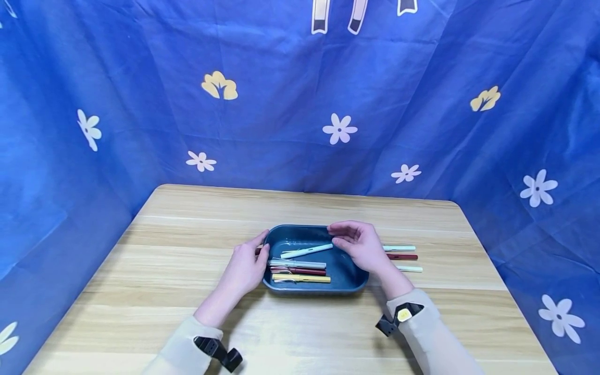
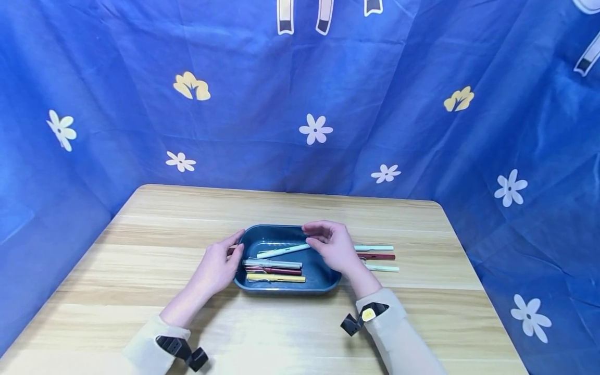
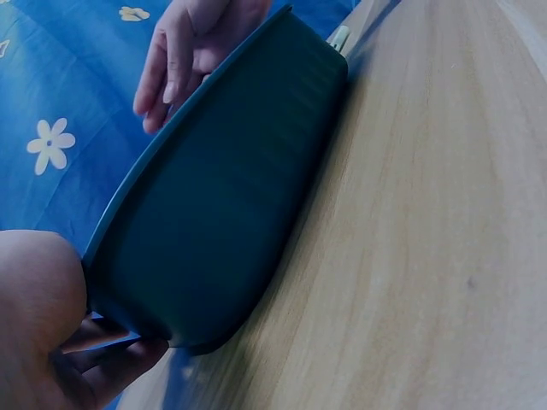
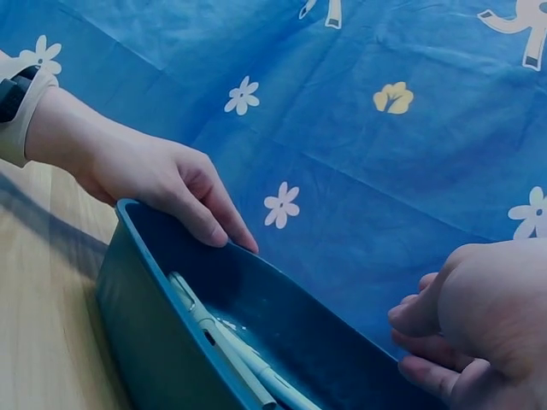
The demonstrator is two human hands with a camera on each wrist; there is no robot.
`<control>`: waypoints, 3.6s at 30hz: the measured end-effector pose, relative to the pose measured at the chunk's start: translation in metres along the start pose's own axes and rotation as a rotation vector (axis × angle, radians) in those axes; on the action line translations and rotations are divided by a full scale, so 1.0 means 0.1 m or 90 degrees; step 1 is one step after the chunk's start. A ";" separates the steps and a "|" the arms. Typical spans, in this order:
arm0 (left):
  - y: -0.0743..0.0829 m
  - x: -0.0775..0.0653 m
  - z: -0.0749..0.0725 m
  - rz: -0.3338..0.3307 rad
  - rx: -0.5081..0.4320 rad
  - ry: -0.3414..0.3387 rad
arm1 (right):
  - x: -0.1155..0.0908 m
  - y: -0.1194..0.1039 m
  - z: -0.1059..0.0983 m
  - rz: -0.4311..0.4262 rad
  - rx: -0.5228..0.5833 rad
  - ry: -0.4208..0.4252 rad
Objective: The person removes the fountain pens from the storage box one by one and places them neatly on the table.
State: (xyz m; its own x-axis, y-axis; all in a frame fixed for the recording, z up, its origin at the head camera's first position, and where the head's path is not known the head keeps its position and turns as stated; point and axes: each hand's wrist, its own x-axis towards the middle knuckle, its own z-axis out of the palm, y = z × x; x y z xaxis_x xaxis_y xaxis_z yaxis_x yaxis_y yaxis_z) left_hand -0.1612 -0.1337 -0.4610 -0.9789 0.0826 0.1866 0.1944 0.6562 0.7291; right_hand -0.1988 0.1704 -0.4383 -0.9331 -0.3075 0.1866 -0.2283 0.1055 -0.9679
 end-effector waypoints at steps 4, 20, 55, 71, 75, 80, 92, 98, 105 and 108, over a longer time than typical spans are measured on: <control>0.00 0.00 0.01 -0.002 0.000 0.002 | 0.02 0.01 0.03 0.019 -0.018 -0.004; 0.01 0.01 0.00 -0.005 0.004 0.001 | 0.13 0.02 0.18 0.109 -0.054 -0.010; 0.00 0.02 -0.01 -0.014 -0.013 -0.001 | 0.30 0.17 0.33 0.064 -0.390 -0.159; 0.00 0.01 0.00 -0.008 -0.011 0.005 | 0.33 0.20 0.40 0.037 -0.387 -0.176; -0.01 0.00 0.00 -0.006 -0.009 0.007 | 0.32 0.21 0.41 0.019 -0.394 -0.182; -0.01 0.01 0.00 0.001 -0.008 0.006 | 0.30 0.19 0.40 -0.006 -0.371 -0.174; 0.00 0.02 -0.02 -0.005 -0.015 -0.002 | 0.28 0.16 0.38 -0.011 -0.355 -0.154; 0.01 0.03 -0.04 -0.010 -0.014 -0.005 | 0.29 0.16 0.37 0.018 -0.380 -0.202; 0.01 0.03 -0.03 -0.008 -0.013 -0.006 | 0.29 0.18 0.38 0.013 -0.387 -0.217; 0.01 0.02 -0.03 -0.010 -0.013 -0.007 | 0.29 0.19 0.37 0.005 -0.379 -0.207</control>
State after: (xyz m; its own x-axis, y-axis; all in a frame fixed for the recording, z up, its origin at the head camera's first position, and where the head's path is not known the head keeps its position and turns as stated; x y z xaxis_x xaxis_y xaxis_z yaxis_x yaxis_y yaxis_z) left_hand -0.1626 -0.1352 -0.4577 -0.9826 0.0806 0.1673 0.1796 0.6422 0.7452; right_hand -0.2193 0.1283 -0.4576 -0.8253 -0.5639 0.0299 -0.4234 0.5829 -0.6935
